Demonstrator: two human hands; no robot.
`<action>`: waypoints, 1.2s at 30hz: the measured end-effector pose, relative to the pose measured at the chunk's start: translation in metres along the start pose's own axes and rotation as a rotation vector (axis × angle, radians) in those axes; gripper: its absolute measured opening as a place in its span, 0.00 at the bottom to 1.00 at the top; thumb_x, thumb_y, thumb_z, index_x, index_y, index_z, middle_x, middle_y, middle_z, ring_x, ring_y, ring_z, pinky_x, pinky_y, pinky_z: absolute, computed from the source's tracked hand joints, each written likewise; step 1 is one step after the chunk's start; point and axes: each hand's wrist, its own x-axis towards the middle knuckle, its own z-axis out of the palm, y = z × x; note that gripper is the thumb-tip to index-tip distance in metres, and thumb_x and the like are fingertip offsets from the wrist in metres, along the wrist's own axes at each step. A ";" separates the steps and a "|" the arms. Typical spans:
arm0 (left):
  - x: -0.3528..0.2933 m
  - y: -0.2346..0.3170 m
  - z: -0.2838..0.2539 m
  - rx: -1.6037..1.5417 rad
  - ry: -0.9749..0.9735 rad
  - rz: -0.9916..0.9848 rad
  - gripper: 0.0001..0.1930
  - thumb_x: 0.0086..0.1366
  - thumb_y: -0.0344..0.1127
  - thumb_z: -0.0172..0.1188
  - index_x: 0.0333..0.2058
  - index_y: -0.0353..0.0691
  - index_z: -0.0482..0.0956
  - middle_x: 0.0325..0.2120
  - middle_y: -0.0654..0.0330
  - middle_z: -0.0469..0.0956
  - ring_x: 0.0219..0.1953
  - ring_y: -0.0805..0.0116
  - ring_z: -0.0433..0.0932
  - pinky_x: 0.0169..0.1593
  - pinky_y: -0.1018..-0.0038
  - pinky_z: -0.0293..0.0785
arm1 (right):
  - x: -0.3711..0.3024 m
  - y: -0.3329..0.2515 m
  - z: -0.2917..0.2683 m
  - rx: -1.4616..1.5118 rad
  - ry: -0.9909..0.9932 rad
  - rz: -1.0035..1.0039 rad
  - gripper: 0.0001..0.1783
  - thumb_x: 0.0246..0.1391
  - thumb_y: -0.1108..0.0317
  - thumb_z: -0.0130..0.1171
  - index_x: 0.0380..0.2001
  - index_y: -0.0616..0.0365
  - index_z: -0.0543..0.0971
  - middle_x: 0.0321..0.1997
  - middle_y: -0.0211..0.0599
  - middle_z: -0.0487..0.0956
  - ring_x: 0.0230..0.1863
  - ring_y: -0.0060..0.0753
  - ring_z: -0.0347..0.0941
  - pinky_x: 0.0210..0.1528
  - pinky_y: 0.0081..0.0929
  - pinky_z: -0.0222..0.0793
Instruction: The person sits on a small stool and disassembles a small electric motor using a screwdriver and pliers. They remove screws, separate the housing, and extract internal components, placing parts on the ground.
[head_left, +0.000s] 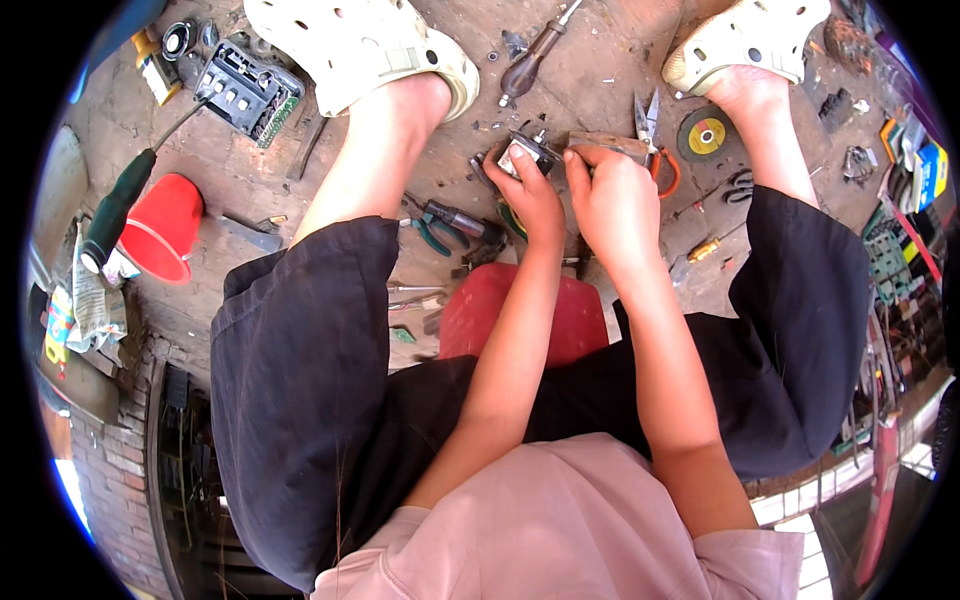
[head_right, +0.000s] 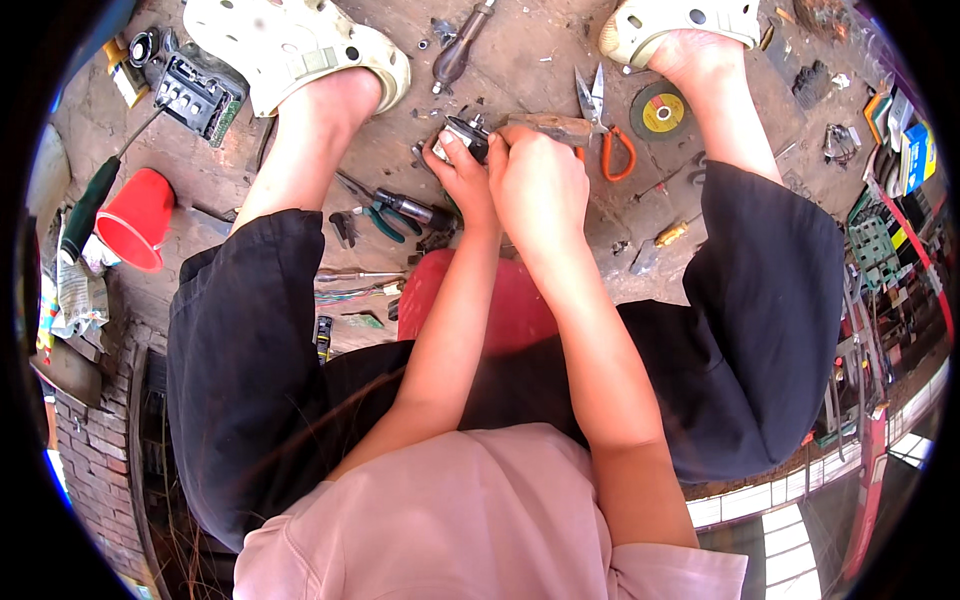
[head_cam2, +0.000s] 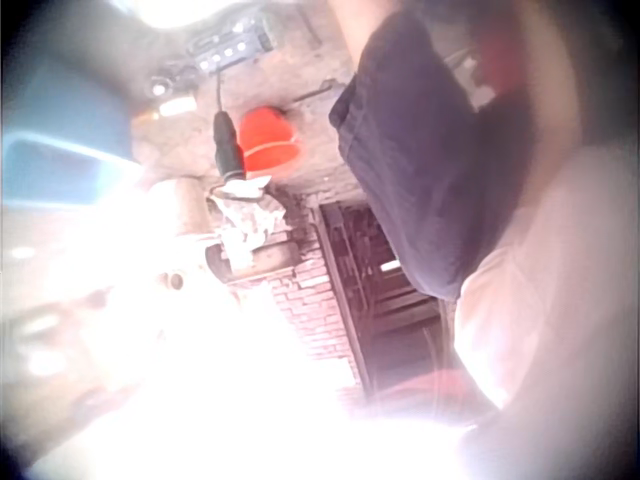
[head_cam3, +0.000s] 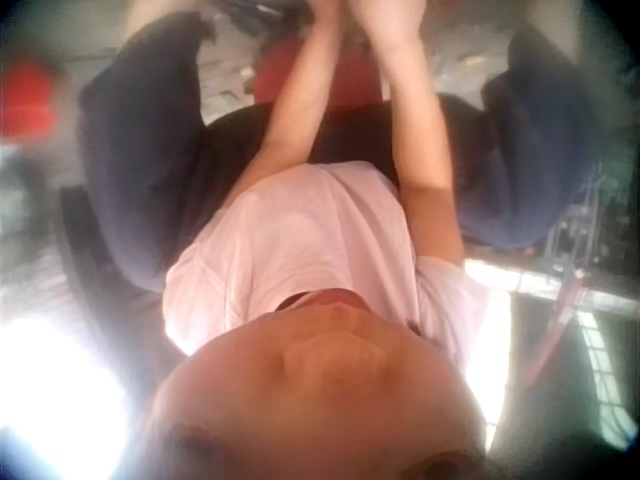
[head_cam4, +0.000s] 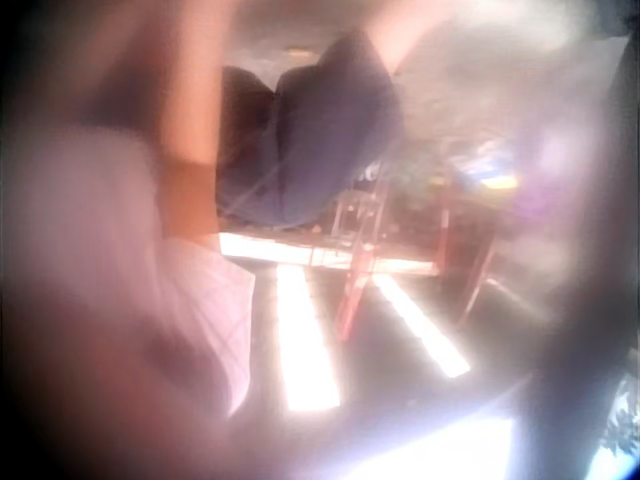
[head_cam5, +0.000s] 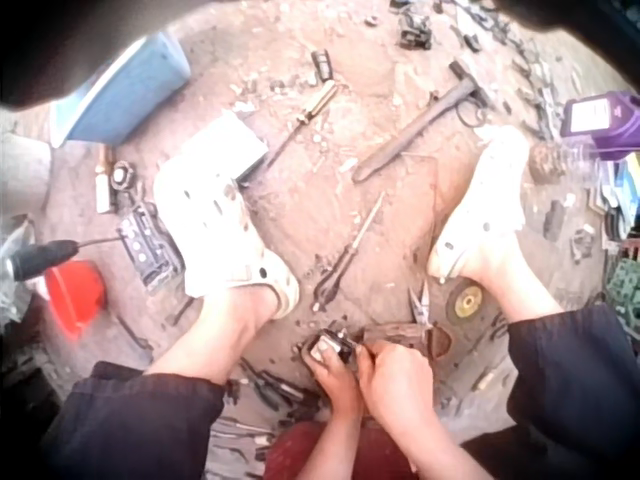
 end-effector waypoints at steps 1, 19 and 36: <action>0.000 -0.002 0.000 0.028 0.009 0.015 0.25 0.71 0.49 0.43 0.52 0.31 0.59 0.43 0.46 0.69 0.41 0.60 0.71 0.43 0.68 0.69 | 0.003 0.000 0.001 -0.046 -0.016 -0.007 0.13 0.54 0.60 0.54 0.31 0.57 0.82 0.28 0.53 0.79 0.35 0.54 0.77 0.39 0.43 0.72; -0.002 -0.001 0.002 0.279 -0.038 0.246 0.30 0.68 0.50 0.50 0.51 0.24 0.57 0.46 0.37 0.66 0.48 0.48 0.68 0.54 0.62 0.63 | 0.093 -0.002 -0.012 -0.359 -0.471 -0.154 0.15 0.44 0.71 0.58 0.38 0.61 0.82 0.41 0.51 0.80 0.45 0.50 0.78 0.45 0.37 0.74; 0.007 -0.018 0.006 0.228 -0.045 0.238 0.24 0.68 0.47 0.49 0.44 0.25 0.61 0.39 0.38 0.70 0.40 0.45 0.71 0.45 0.58 0.66 | 0.021 0.031 0.012 -0.177 -0.083 -0.208 0.14 0.53 0.63 0.51 0.23 0.62 0.80 0.25 0.52 0.79 0.29 0.52 0.78 0.34 0.45 0.75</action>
